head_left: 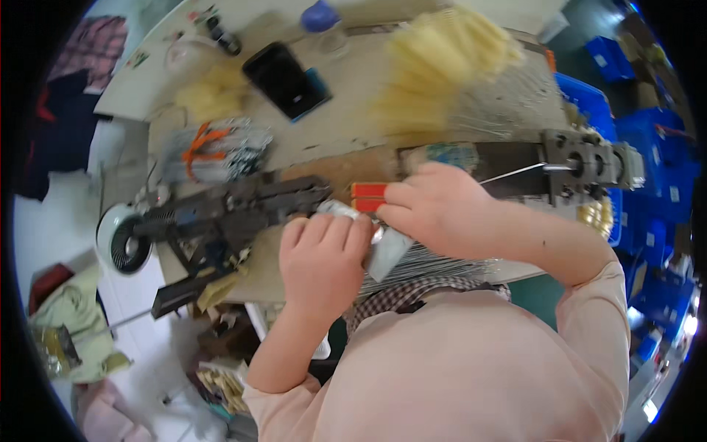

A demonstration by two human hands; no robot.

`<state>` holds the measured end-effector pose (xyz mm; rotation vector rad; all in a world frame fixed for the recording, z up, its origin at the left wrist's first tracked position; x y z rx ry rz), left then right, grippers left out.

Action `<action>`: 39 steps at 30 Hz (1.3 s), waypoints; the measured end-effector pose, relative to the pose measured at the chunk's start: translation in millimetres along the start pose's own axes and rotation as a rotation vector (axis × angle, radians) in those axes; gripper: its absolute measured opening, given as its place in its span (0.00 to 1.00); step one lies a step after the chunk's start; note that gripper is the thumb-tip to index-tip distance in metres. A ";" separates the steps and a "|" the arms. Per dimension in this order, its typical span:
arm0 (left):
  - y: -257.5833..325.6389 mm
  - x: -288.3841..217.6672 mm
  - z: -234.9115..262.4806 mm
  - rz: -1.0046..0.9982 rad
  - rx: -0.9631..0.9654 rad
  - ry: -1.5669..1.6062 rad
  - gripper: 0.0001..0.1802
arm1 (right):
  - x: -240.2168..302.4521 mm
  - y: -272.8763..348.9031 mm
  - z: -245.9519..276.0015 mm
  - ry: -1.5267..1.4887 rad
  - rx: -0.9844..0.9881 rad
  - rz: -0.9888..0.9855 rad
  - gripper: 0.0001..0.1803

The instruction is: The person loads bristles into wires on a machine, trims them using a metal tool, and operates the machine to twist the wires into bottle brushes before placing them into bins.

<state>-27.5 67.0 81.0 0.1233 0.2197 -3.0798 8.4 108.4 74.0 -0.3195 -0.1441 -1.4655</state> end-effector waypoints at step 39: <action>110.0 100.4 -125.2 0.695 -0.114 1.152 0.28 | 13.2 -21.4 -63.6 -0.077 0.184 -0.060 0.29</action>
Point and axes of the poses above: each hand's wrist, its own y-axis away from the middle knuckle, its own z-axis out of the back of the hand, x = y × z, the point moved 10 cm from there along -y, towards the middle knuckle, and after that the axes turned 5 degrees about -z, right-handed, at the moved point
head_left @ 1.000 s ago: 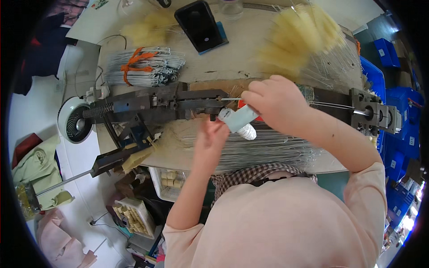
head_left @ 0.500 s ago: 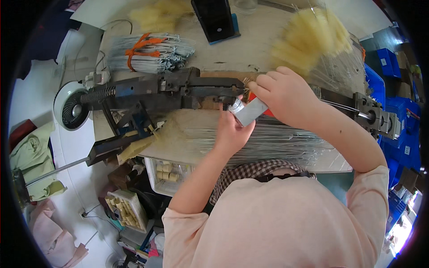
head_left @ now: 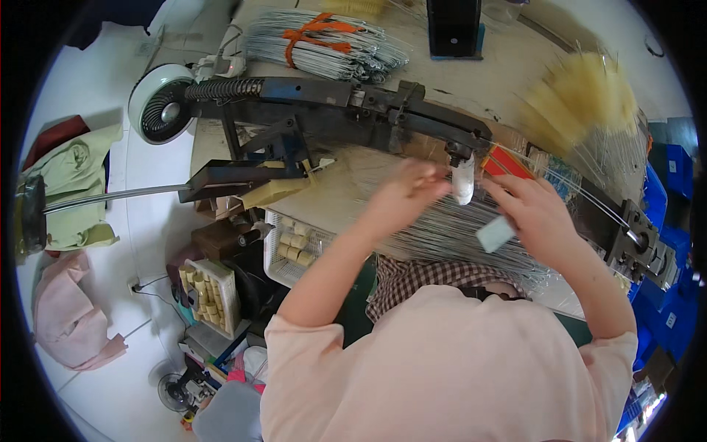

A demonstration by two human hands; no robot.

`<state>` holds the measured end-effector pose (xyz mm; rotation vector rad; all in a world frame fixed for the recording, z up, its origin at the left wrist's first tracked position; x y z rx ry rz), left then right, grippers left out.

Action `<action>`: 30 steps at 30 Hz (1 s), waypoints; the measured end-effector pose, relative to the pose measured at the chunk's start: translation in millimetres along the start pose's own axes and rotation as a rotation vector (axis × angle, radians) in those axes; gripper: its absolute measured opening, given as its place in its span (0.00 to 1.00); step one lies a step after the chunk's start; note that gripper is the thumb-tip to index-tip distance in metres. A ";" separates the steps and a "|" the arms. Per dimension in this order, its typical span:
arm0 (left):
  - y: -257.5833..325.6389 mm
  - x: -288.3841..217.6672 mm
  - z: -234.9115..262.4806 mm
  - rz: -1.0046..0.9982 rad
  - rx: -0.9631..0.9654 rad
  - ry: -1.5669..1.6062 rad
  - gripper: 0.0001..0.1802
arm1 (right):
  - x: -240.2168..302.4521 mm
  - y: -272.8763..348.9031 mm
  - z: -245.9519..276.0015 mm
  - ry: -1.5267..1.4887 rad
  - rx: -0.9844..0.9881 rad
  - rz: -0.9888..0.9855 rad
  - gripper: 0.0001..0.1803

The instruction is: The person loads bristles into wires on a machine, trims them using a metal tool, and operates the machine to twist the wires into bottle brushes before placing them into bins.

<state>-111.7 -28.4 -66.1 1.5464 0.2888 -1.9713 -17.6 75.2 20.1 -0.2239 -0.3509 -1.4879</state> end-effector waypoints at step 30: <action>-26.6 -75.0 -188.4 0.555 0.535 1.027 0.10 | -145.1 60.0 63.4 -0.854 -0.192 -0.618 0.17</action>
Point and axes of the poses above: each hand's wrist, its own y-axis away from the middle knuckle, its own z-axis out of the back of the hand, x = y × z, the point moved 10 cm from there along -y, towards the middle knuckle, and after that the axes turned 5 degrees about -z, right-handed, at the moved point
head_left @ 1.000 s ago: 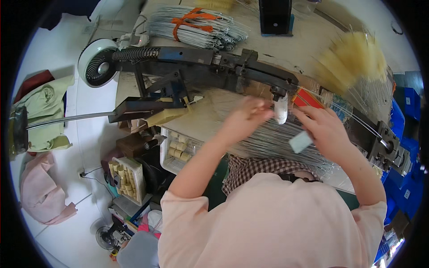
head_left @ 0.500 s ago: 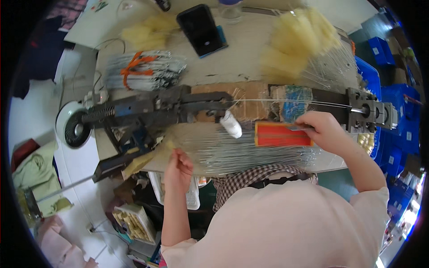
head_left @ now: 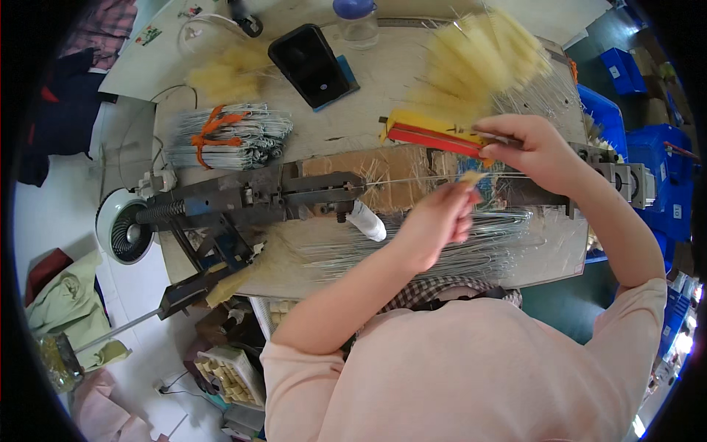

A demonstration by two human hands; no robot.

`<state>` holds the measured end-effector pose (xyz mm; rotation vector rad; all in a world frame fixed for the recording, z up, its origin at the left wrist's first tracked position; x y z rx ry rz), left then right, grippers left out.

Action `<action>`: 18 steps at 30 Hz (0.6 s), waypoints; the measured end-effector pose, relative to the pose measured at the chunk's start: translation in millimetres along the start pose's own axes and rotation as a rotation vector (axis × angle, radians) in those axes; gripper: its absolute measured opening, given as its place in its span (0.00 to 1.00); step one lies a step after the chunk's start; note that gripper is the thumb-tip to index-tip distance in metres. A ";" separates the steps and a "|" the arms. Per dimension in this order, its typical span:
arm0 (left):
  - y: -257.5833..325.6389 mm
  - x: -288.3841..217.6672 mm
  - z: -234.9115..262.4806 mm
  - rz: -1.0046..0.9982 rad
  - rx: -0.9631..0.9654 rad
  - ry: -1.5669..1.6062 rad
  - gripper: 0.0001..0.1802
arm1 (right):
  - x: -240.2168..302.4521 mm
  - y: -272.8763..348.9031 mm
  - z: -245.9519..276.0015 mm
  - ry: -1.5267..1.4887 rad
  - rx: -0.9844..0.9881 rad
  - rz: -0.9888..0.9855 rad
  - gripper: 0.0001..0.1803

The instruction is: The person loads bristles into wires on a machine, trims them using a metal tool, and operates the machine to twist the wires into bottle brushes before placing them into bins.

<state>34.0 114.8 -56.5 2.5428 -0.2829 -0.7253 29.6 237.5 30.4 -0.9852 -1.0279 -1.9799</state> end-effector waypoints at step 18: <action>-12.4 -4.6 -8.3 -0.051 0.067 0.017 0.09 | 19.3 -1.1 8.4 0.177 -0.045 0.146 0.16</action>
Point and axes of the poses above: each hand's wrist, its own y-axis away from the middle knuckle, its own z-axis out of the back of the hand, x = y × z, the point moved 10 cm from there along -y, towards the middle knuckle, and after that the axes turned 5 degrees about -z, right-handed, at the moved point
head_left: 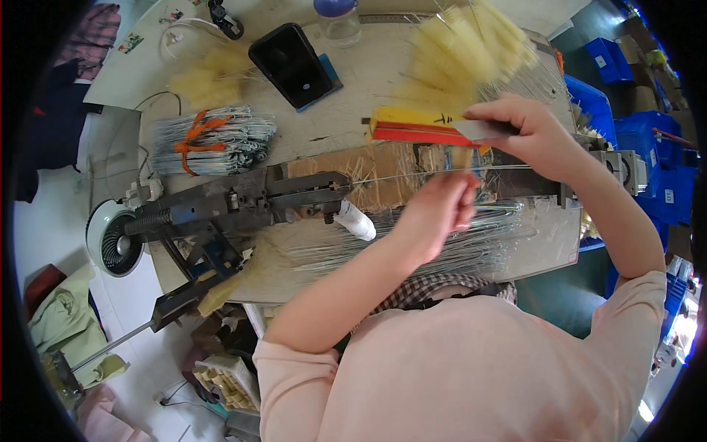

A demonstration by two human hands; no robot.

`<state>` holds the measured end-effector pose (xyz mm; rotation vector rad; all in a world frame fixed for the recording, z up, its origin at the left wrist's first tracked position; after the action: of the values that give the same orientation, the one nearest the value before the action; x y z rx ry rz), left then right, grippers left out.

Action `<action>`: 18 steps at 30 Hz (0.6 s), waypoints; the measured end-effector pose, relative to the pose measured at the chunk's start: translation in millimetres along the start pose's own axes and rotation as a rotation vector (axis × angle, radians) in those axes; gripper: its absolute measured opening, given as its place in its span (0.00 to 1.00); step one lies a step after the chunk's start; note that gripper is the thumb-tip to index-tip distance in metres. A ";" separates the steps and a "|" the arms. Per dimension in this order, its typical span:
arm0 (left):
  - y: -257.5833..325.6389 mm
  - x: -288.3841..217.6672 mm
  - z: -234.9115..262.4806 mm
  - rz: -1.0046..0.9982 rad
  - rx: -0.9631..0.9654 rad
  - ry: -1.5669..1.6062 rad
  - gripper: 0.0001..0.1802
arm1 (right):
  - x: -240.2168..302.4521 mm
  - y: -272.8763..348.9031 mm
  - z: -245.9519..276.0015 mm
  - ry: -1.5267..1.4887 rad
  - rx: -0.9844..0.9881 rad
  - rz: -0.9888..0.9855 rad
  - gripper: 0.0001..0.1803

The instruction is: The person loads bristles into wires on a machine, trims them using a metal tool, and operates the machine to twist the wires into bottle brushes before placing them into bins.

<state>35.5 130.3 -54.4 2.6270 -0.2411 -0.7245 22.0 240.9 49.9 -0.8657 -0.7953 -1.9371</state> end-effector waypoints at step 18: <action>56.0 -43.9 34.0 -0.199 -0.162 0.213 0.31 | -18.1 -2.4 -50.2 -0.046 0.332 -0.317 0.16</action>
<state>-22.8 80.1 -37.5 2.5690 0.1364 -0.4968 13.8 210.4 6.7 -0.6114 -1.3033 -1.9773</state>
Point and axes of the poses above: each hand's wrist, its own y-axis away from the middle knuckle, its own z-axis out of the back of the hand, x = y × z, the point moved 10 cm from there along -y, towards the middle knuckle, and after that the axes turned 5 degrees about -z, right-handed, at the moved point
